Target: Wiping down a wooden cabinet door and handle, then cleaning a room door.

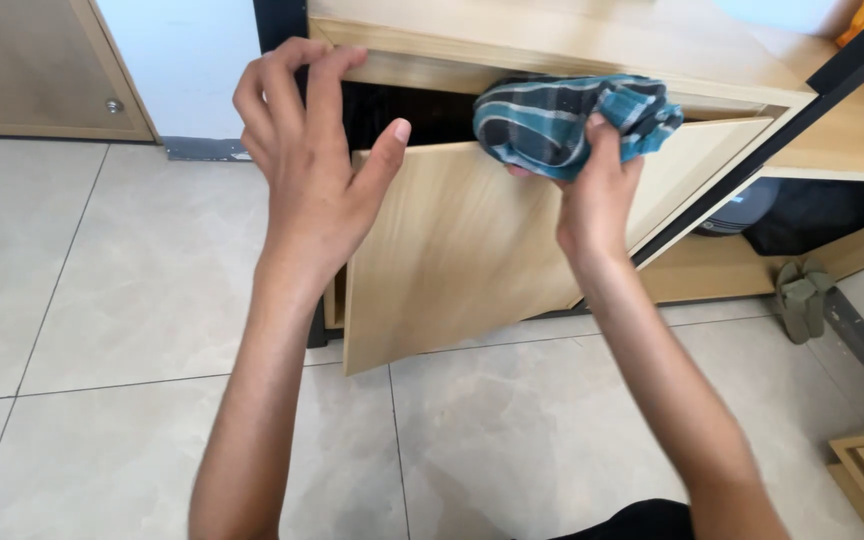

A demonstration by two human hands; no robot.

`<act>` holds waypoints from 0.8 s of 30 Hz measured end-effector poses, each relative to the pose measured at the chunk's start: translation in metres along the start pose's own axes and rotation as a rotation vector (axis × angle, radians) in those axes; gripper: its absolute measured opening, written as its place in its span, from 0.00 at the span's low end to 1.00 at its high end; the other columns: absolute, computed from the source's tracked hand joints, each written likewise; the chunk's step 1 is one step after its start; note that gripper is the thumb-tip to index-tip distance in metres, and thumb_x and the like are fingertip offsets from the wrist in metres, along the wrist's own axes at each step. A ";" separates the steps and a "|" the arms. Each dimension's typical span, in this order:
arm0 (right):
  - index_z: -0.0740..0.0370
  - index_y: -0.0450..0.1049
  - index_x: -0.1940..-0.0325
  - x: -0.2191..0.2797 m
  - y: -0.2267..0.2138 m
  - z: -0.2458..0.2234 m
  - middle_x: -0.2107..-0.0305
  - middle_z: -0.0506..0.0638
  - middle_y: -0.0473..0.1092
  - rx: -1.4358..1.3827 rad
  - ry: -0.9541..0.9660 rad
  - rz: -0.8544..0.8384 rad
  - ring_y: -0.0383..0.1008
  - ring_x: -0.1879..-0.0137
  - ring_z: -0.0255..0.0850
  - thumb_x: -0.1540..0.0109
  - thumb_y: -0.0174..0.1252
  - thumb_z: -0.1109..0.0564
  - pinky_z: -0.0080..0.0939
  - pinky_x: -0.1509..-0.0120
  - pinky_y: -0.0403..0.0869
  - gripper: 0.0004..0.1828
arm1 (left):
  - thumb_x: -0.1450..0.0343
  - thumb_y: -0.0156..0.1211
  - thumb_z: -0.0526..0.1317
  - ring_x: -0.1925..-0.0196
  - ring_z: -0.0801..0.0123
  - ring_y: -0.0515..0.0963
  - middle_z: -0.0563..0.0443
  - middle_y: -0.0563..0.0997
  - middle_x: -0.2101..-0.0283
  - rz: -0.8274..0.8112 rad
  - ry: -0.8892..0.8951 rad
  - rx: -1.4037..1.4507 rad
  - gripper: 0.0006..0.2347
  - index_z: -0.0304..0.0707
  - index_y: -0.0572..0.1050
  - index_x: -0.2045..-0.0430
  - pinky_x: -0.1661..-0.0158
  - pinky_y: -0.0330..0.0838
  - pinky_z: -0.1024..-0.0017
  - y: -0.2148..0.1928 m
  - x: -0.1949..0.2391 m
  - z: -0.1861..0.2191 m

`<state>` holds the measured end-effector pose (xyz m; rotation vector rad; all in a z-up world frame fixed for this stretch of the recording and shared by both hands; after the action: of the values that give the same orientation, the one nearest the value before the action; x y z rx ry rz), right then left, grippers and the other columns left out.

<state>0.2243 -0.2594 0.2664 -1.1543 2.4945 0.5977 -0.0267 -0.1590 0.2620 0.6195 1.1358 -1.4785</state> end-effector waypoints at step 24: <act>0.57 0.39 0.21 -0.070 -0.104 0.166 0.25 0.73 0.27 1.228 -0.540 0.411 0.24 0.20 0.73 0.43 0.66 0.38 0.81 0.24 0.34 0.58 | 0.29 0.28 0.74 0.19 0.46 0.41 0.40 0.34 0.21 0.348 -0.289 -0.591 0.47 0.39 0.29 0.24 0.28 0.49 0.46 0.124 0.018 -0.153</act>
<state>0.3672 -0.1925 0.1313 0.0019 1.9623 -0.4835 0.0553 -0.0208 0.1471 0.1684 1.0981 -0.8403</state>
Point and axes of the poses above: each hand's wrist, its own x-axis away from the middle knuckle, its own y-axis out of the palm, z = x × y, the point moved 1 cm from there along -x, towards the middle knuckle
